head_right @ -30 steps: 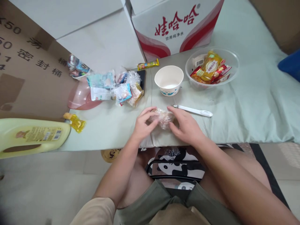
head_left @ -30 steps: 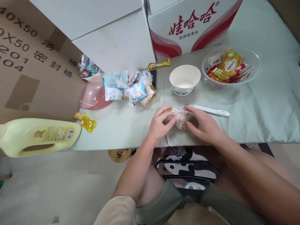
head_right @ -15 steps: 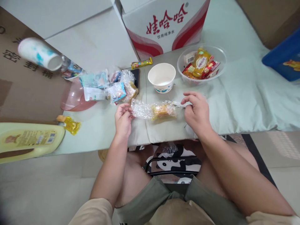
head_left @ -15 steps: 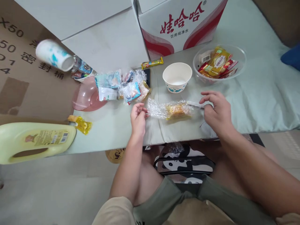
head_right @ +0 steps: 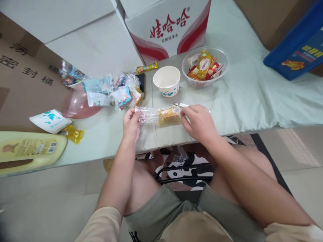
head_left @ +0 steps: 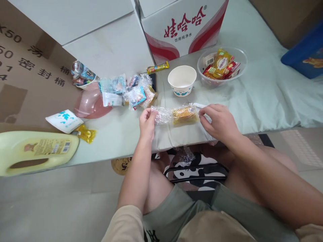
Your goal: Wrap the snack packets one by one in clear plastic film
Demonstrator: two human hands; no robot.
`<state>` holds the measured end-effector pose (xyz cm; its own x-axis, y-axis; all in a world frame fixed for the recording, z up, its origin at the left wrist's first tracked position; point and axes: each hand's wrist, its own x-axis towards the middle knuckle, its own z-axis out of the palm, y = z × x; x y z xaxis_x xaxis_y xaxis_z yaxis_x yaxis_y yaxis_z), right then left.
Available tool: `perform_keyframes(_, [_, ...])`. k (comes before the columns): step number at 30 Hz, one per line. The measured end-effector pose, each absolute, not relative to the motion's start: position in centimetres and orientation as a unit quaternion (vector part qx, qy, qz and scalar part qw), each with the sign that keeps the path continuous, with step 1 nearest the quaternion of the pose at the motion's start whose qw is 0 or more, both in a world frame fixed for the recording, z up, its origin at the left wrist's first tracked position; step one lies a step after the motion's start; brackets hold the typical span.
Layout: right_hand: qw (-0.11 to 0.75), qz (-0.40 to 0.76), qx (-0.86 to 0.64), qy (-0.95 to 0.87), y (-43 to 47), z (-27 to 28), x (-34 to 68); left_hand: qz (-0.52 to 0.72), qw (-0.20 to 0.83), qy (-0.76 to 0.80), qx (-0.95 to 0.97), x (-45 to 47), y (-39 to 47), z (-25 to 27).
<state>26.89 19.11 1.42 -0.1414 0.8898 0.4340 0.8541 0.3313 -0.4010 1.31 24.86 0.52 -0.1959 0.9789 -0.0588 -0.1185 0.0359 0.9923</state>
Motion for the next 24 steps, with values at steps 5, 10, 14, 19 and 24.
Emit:
perform_keyframes(5, [0.374, 0.09, -0.54, -0.748, 17.8, 2.7, 26.4, 0.595, 0.497, 0.539, 0.329, 1.2, 25.1, 1.0])
perform_keyframes(10, [0.378, 0.234, -0.509, -0.737, 16.8, 3.4, 25.8, 0.597, 0.514, 0.548, 0.28, 0.6, 25.4, 1.2])
perform_keyframes(14, [0.249, 0.29, -0.437, -0.814, 16.7, 2.9, 25.3, 0.583, 0.537, 0.546, 0.273, 0.0, 25.4, 1.2])
perform_keyframes(19, [0.056, 0.281, -0.36, -0.888, 16.0, 2.8, 24.2, 0.56, 0.571, 0.541, 0.261, -0.5, 25.2, 1.3])
perform_keyframes(24, [0.089, 0.179, -0.494, -0.846, 15.7, 2.8, 23.4, 0.456, 0.591, 0.546, 0.38, -0.9, 24.4, 1.4])
